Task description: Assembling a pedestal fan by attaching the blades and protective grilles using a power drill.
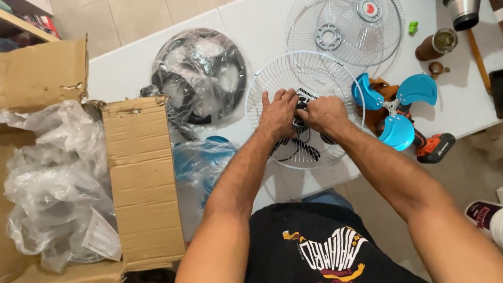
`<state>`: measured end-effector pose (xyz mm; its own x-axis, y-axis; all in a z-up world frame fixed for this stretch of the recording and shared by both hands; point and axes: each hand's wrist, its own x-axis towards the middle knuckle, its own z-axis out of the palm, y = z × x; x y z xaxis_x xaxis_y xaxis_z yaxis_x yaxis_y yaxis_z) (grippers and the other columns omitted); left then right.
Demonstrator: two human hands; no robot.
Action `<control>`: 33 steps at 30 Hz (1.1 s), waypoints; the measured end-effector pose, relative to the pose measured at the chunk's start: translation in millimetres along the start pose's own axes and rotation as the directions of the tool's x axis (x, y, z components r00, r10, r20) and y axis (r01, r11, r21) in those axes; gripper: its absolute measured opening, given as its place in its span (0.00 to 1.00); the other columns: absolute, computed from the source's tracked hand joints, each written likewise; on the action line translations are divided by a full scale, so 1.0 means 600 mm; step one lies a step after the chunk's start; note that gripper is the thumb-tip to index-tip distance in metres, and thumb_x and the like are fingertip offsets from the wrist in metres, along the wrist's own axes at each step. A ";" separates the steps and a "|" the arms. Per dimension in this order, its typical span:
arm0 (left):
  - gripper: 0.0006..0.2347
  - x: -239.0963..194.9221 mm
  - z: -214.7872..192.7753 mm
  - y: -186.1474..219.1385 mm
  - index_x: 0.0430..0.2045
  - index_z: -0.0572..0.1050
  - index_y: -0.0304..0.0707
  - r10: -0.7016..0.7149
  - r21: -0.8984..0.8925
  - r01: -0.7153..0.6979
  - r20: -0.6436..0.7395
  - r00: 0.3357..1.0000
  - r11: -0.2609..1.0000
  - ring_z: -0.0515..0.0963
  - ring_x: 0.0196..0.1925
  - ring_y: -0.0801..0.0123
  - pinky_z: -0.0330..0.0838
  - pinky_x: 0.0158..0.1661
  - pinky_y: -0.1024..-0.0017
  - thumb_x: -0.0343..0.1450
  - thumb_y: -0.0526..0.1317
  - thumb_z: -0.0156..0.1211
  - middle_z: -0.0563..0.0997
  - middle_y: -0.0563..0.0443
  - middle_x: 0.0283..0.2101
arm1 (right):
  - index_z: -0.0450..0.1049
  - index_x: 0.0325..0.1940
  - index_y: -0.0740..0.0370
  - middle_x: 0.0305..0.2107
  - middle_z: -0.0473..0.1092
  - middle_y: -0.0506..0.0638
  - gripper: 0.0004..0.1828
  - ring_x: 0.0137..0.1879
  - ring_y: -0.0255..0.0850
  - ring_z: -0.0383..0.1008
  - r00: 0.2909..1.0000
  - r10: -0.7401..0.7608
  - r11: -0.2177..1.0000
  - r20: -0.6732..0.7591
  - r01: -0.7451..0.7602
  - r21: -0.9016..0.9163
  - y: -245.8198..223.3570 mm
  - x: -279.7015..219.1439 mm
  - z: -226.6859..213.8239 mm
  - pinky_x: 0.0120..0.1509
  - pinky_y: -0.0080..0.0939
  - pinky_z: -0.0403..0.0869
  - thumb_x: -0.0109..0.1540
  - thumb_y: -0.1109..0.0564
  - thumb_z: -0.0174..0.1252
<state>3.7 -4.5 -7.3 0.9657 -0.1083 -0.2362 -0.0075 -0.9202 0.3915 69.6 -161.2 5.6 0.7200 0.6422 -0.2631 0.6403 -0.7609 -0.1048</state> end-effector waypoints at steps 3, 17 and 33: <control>0.45 0.002 0.003 0.000 0.58 0.67 0.43 -0.007 0.018 0.007 0.021 1.000 1.000 0.62 0.71 0.52 0.49 0.67 0.29 0.44 0.49 0.85 0.66 0.50 0.66 | 0.77 0.40 0.60 0.32 0.76 0.60 0.27 0.40 0.62 0.82 0.998 -0.036 0.999 0.052 0.037 -0.005 -0.010 0.006 -0.045 0.43 0.64 0.79 0.56 0.34 0.60; 0.45 -0.010 0.010 -0.002 0.56 0.68 0.44 0.007 0.001 -0.007 0.003 1.000 1.000 0.62 0.70 0.51 0.50 0.66 0.28 0.43 0.49 0.84 0.66 0.50 0.66 | 0.68 0.53 0.52 0.40 0.69 0.56 0.26 0.43 0.63 0.79 0.985 -0.149 0.981 -0.084 0.157 0.110 0.015 -0.007 0.034 0.45 0.63 0.79 0.57 0.40 0.65; 0.43 -0.001 0.007 0.001 0.55 0.69 0.44 0.023 0.033 -0.022 -0.027 0.999 0.999 0.63 0.69 0.51 0.51 0.65 0.27 0.43 0.48 0.84 0.67 0.50 0.64 | 0.77 0.31 0.62 0.25 0.77 0.60 0.33 0.37 0.63 0.82 0.999 0.042 0.999 0.030 -0.043 0.015 0.007 0.014 0.010 0.40 0.62 0.79 0.63 0.29 0.50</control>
<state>1.8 -6.2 -10.6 0.9719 -0.1192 -0.2032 -0.0372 -0.9295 0.3669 76.8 -159.6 -2.7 0.7383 0.6062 -0.2957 0.6047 -0.7891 -0.1081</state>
